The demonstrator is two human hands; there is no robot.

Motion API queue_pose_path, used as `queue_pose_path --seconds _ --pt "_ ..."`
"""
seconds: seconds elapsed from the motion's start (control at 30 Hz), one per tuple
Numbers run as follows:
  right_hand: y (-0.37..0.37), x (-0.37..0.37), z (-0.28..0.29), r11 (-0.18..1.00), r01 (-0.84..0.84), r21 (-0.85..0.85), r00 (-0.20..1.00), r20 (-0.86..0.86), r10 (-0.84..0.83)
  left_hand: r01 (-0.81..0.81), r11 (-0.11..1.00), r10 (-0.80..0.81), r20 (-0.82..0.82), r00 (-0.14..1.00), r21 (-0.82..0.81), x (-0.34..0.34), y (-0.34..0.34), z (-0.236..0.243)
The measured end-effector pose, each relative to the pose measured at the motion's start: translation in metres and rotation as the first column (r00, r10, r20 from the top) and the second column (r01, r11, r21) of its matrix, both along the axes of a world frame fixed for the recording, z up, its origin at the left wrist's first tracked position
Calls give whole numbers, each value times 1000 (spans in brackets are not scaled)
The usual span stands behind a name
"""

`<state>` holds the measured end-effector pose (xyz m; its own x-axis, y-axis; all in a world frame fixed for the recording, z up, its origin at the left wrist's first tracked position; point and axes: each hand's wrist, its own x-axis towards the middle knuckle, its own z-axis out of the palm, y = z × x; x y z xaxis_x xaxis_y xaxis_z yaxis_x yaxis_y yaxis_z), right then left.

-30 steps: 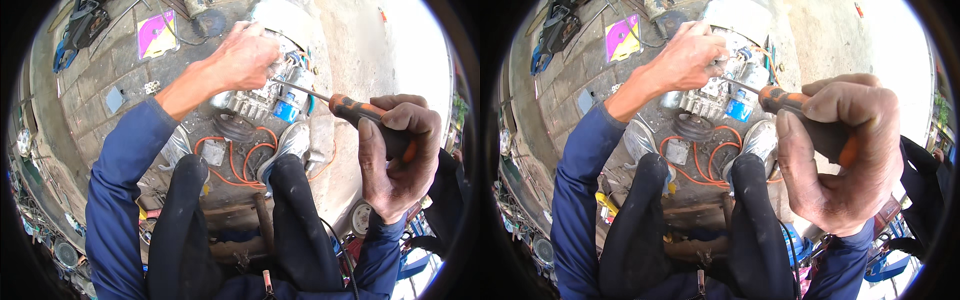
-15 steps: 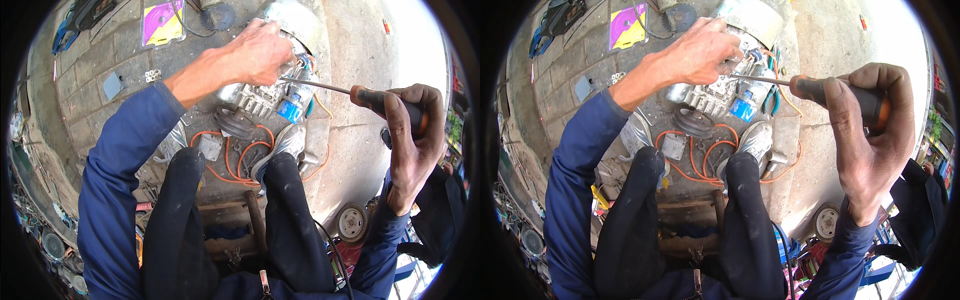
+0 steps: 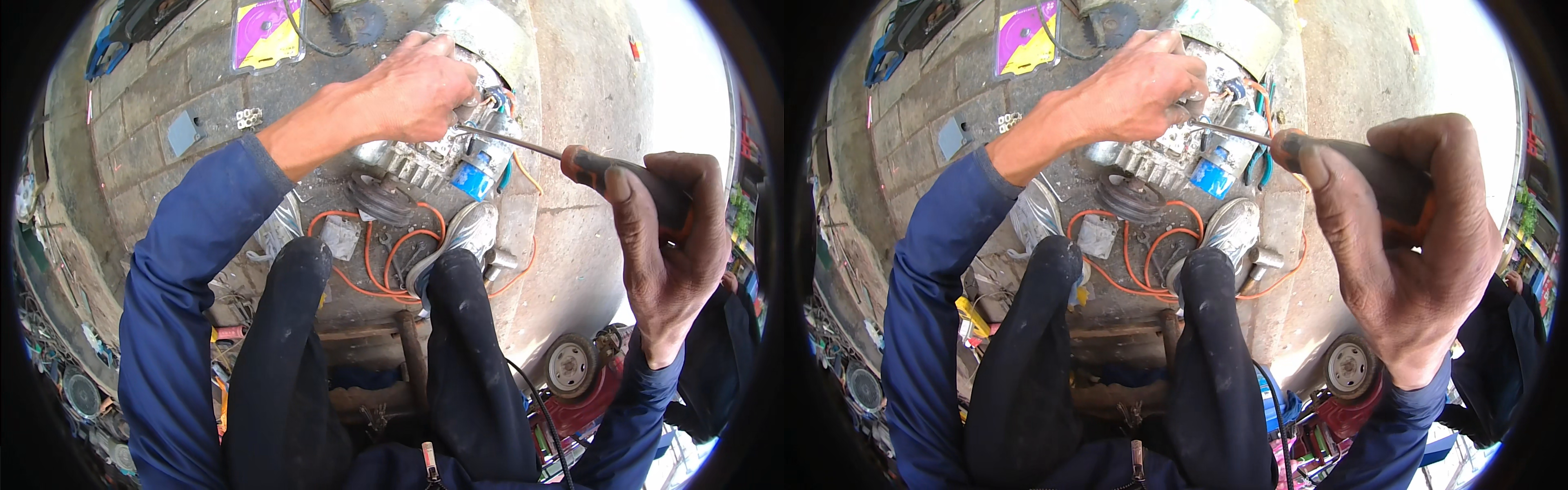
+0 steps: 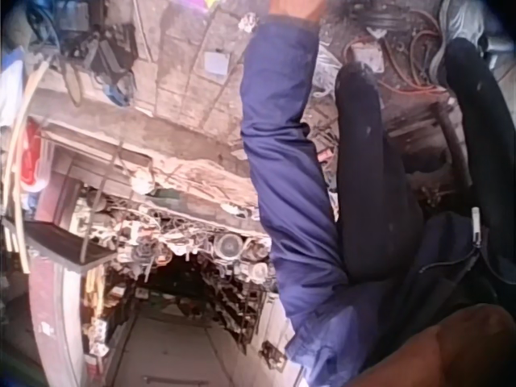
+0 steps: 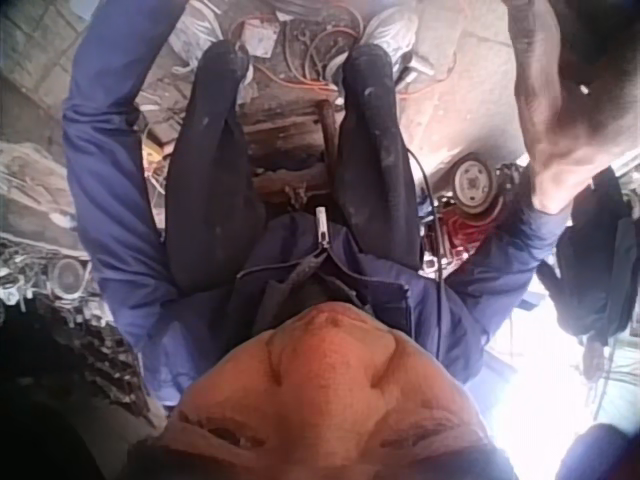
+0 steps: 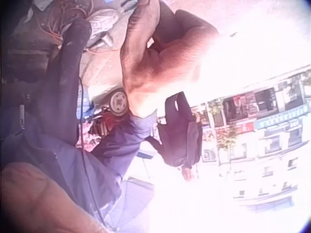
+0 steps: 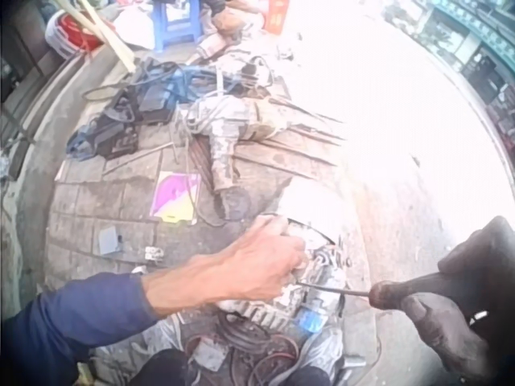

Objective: The person sits on the ground and uses a screwdriver to adjust and connect wires on a small electric motor. They repeatedly tighten screws and reposition wires on the motor's terminal block.

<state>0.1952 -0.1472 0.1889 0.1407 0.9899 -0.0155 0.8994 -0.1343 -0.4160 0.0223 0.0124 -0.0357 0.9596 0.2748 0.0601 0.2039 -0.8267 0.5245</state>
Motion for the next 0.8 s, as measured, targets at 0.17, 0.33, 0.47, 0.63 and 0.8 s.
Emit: queue_pose_path --seconds 0.17,0.33,0.47,0.63,0.8 --pt "9 -4 4 995 -96 -14 995 27 97 -3 1000 3 -40 999 -8 2 2 -2" --pt "18 -16 21 980 -5 -199 999 42 13 -8 999 6 -38 999 -35 2 2 -1" --pt "22 -5 10 984 -176 -27 984 20 177 -4 999 2 -69 998 -37 4 2 1" --pt "20 1 3 982 -189 6 982 -28 189 -5 999 2 -69 998 -37 2 2 0" --pt "24 2 7 984 -166 -57 986 18 167 -36 999 35 -22 999 -9 5 2 0"
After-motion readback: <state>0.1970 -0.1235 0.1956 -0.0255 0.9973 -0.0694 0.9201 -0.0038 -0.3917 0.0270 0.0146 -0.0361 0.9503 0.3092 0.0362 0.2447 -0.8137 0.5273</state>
